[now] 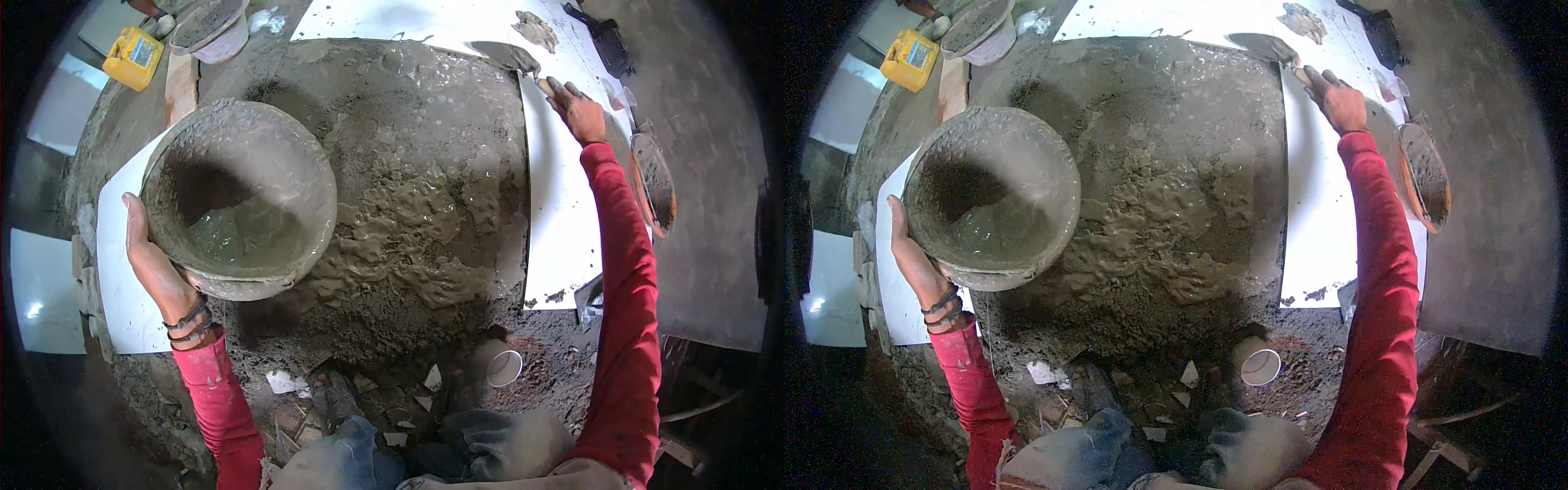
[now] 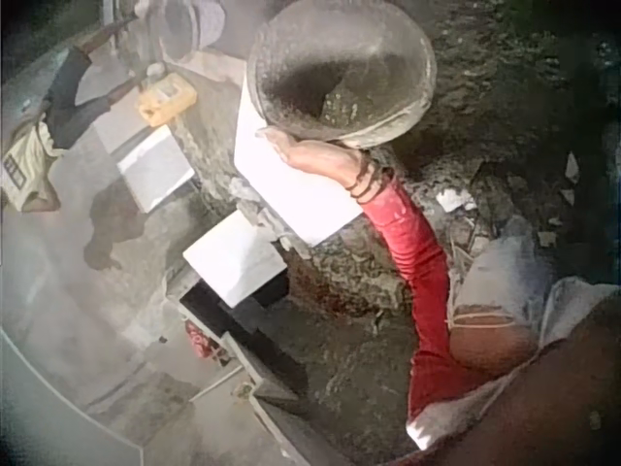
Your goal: The person mixes mortar in a bucket with a trowel, spreads the mixture onto the floor, and lifts a large white floor tile.
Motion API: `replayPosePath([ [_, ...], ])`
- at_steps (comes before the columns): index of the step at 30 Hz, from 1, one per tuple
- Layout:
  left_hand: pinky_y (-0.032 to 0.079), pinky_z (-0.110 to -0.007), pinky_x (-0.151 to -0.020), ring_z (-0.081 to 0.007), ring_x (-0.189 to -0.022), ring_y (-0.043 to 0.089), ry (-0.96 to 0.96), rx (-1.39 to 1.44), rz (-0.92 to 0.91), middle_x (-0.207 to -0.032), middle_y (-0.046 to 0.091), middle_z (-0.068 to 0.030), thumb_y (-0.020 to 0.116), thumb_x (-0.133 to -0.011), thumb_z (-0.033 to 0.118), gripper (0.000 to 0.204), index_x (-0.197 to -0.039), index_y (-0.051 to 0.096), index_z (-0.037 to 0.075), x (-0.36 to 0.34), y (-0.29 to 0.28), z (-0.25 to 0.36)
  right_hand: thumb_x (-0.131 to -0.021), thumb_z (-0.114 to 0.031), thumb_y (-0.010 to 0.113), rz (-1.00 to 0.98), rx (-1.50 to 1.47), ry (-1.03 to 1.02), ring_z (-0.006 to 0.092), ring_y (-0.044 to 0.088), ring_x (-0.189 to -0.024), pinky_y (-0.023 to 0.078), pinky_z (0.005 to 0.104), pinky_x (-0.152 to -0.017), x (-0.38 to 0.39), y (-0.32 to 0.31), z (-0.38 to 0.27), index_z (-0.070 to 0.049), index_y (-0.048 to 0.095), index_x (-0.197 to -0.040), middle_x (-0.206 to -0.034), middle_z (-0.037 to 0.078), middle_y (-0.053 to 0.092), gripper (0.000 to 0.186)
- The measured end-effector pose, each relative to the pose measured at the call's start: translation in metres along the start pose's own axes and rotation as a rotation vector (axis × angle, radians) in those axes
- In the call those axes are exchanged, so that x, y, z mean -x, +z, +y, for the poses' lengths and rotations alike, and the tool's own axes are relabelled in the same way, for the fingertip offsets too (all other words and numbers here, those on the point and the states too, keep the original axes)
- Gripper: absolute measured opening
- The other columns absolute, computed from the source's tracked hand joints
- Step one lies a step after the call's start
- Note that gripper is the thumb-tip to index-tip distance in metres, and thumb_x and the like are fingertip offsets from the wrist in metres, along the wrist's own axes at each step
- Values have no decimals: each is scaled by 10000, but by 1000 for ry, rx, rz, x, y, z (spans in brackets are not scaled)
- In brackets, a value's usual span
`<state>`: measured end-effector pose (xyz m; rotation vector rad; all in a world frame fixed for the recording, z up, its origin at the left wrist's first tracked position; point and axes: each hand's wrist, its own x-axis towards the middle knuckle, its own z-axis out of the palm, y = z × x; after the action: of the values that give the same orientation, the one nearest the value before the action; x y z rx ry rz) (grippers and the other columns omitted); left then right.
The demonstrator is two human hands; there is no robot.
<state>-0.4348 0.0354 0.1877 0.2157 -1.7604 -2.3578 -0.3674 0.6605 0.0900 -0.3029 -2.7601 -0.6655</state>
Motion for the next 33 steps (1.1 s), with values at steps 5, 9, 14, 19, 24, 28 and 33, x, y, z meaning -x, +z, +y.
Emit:
replayPosePath([
  [5,477,-366,-928,-242,-1048,613,5,-46,33,-1206,617,-144,449,-1016,386,509,-1233,558,-61,10,2,5,-945,-473,488,-175,5,5,300,680,-868,566,429,-663,1,-11,-24,-286,495,-1366,-1172,79,630,461],
  [9,477,-364,-923,-238,-1038,613,-21,-25,42,-1203,618,-134,451,-1015,383,503,-1229,561,-59,9,-2,8,-944,-468,496,-125,-19,-21,312,681,-842,557,439,-663,10,3,-25,-274,496,-1367,-1140,93,641,466],
  [14,469,-362,-932,-235,-1052,603,42,-48,-16,-1213,608,-131,442,-1019,377,502,-1248,545,-58,2,-8,0,-937,-451,537,-48,-466,204,354,684,-820,539,464,-681,3,-9,-73,-144,563,-1283,-926,183,698,463],
  [19,439,-362,-974,-237,-1094,579,88,-54,-13,-1242,591,-143,447,-1017,376,508,-1258,537,-63,9,3,-3,-938,-451,533,-219,-975,309,328,690,-896,535,429,-804,-35,-47,-170,-46,634,-1171,-957,214,697,479],
  [24,441,-366,-973,-247,-1095,579,1,11,-30,-1244,588,-142,469,-1009,378,519,-1272,523,-66,17,-1,-3,-931,-401,502,-151,-929,363,402,653,-967,502,468,-897,-73,-59,-218,37,663,-1057,-1014,258,669,483],
  [28,446,-366,-967,-251,-1087,584,-26,35,-24,-1239,590,-146,472,-1007,383,525,-1268,525,-69,24,-4,0,-924,-379,489,-263,-787,340,435,626,-998,480,482,-930,-77,-45,-196,33,679,-1006,-1033,266,657,461],
  [33,446,-366,-968,-243,-1087,586,-12,-21,-59,-1236,588,-145,473,-1007,377,519,-1268,525,-69,23,-11,3,-915,-406,512,-205,-692,450,447,614,-1015,481,467,-911,-39,-38,-154,31,682,-1002,-980,296,653,477],
])
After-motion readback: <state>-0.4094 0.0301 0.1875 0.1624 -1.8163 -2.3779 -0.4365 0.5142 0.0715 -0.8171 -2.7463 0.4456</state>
